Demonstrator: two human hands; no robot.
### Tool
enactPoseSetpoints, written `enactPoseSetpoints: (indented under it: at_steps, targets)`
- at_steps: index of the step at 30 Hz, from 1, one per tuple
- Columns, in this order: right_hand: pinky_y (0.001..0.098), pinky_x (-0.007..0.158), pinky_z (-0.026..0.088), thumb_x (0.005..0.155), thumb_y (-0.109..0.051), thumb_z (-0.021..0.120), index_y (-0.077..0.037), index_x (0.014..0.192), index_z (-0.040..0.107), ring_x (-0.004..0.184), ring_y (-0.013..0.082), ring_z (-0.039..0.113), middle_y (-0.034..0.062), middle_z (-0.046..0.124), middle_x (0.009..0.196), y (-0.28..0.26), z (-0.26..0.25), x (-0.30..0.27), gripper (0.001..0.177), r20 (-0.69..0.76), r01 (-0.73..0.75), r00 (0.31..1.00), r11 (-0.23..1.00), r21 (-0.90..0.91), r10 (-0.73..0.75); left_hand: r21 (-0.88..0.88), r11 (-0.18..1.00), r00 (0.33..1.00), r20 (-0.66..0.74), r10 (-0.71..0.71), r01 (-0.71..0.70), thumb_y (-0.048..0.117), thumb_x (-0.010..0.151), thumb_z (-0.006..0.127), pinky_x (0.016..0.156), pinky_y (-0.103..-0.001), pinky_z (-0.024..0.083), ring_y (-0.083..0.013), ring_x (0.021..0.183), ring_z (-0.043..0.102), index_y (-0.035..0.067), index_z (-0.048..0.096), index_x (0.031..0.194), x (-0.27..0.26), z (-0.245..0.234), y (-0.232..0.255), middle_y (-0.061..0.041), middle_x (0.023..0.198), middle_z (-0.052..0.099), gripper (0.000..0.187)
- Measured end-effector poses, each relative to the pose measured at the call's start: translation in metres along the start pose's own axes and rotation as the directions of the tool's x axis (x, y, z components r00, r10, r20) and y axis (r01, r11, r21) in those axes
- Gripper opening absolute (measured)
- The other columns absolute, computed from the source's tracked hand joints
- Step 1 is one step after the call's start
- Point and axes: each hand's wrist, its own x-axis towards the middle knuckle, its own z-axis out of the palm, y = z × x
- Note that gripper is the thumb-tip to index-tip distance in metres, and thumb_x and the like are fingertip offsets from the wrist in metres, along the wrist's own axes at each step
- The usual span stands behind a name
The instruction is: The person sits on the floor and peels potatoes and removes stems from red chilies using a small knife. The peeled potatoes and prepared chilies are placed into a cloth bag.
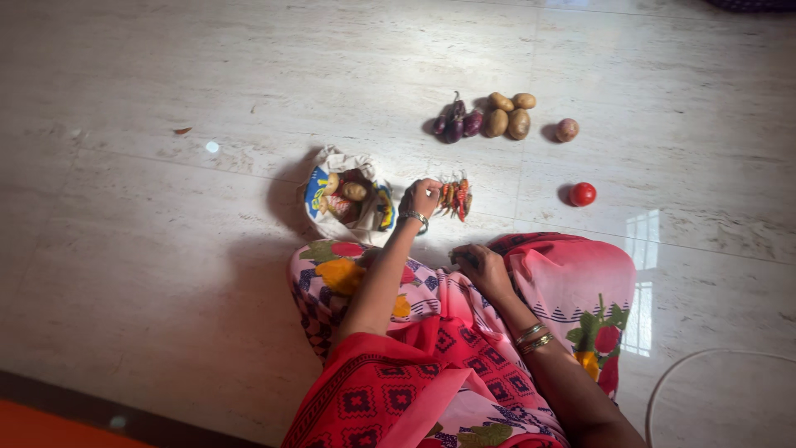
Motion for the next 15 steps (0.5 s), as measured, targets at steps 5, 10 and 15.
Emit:
enactPoseSetpoints:
  at_steps: [5,10,15]
  targets:
    - [0.0322,0.076,0.06,0.095,-0.016,0.068,-0.002,0.117,0.072,0.088,0.0198,0.079,0.0139,0.079,0.101,0.001,0.002,0.005,0.026,0.022,-0.046,0.999,0.997,0.058,0.045,0.497,0.845,0.979,-0.043,-0.201,0.196,0.019,0.091,0.071,0.08,-0.045,0.058,-0.0331,0.099,0.071,0.016,0.074,0.097,0.037,-0.135,-0.052,-0.013,0.105,0.074,0.008]
    - [0.0319,0.077,0.061,0.094,-0.016,0.068,-0.002,0.119,0.072,0.089,0.0189,0.078,0.0136,0.079,0.101,0.008,0.004,0.007,0.028,0.032,-0.06,0.998,0.997,0.043,0.059,0.473,0.848,0.971,-0.148,-0.189,0.238,0.015,0.09,0.069,0.093,-0.043,0.057,-0.0316,0.11,0.069,0.016,0.071,0.108,0.017,-0.179,-0.098,-0.013,0.118,0.071,0.018]
    - [0.0318,0.076,0.06,0.094,-0.009,0.065,-0.002,0.123,0.069,0.087,0.0182,0.077,0.0143,0.078,0.102,0.012,0.003,0.004,0.031,-0.002,-0.033,0.999,0.999,0.01,0.033,0.631,0.774,0.998,0.012,-0.068,0.046,0.015,0.088,0.071,0.099,-0.046,0.052,-0.0332,0.127,0.053,0.019,0.066,0.12,0.025,-0.136,-0.098,-0.01,0.135,0.057,0.033]
